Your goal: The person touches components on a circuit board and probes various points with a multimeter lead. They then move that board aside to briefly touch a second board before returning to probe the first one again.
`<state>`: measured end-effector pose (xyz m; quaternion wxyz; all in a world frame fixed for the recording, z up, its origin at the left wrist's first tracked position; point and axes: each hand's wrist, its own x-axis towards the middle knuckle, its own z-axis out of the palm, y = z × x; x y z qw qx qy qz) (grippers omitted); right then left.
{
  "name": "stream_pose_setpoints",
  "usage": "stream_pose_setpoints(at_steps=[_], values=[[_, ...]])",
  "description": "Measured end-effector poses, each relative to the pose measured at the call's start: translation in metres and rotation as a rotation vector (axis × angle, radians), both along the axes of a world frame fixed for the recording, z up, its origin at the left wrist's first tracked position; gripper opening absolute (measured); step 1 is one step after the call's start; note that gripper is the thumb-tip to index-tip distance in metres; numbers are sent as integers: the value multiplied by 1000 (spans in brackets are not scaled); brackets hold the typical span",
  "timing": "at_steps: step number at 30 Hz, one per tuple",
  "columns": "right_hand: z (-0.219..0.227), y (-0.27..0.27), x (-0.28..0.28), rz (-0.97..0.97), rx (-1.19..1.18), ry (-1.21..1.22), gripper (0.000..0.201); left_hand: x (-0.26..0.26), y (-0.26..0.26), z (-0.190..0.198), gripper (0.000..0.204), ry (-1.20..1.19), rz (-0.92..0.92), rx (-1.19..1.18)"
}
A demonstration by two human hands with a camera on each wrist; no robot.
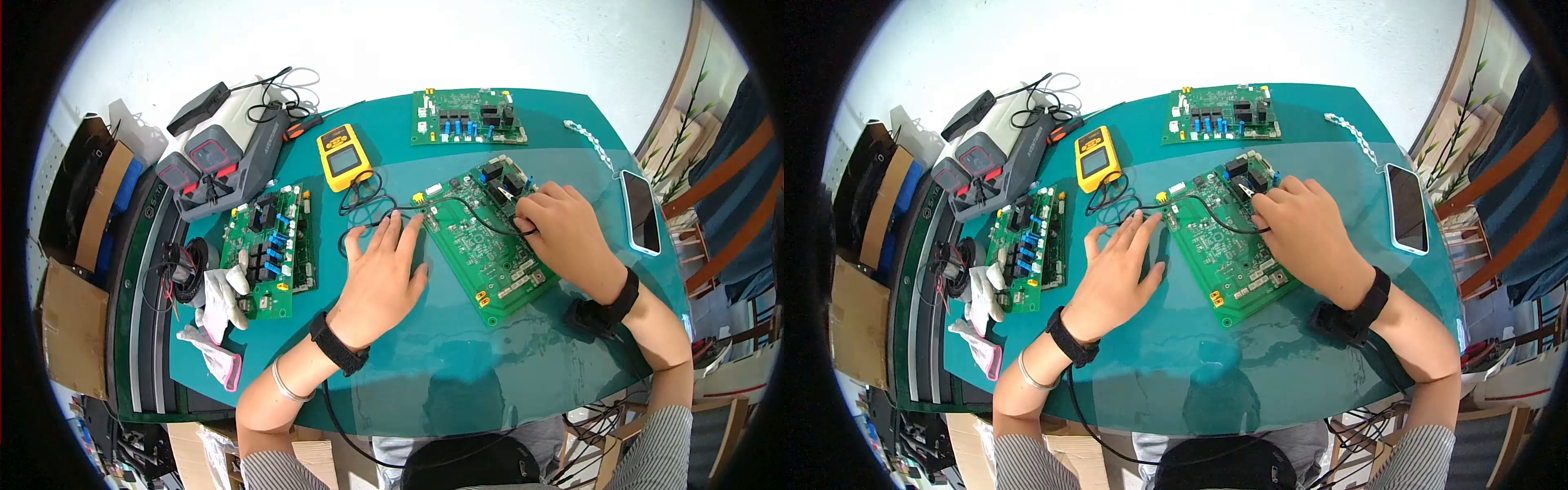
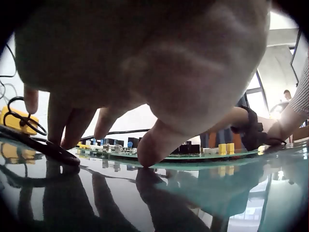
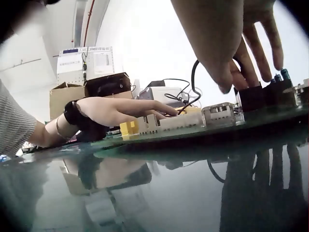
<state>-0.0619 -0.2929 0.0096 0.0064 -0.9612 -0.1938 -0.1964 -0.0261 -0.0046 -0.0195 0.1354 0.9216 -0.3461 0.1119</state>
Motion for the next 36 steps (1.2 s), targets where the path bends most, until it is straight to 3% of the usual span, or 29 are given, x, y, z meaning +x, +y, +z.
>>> stream_pose_setpoints(at_steps=[5,11,17,24,30,36], values=[[2,11,-11,-96,143,52,31,0,1,-1,62,-1,12,63],[1,11,-10,-123,133,72,36,-2,0,1,59,-32,45,82],[6,7,-7,-46,250,130,32,-2,-1,4,57,-47,115,136],[4,8,-6,10,217,113,29,1,0,3,64,-58,133,153],[5,12,-7,131,246,171,32,-1,0,3,68,-84,113,122],[5,22,-7,442,228,180,29,0,0,4,69,-43,130,104]])
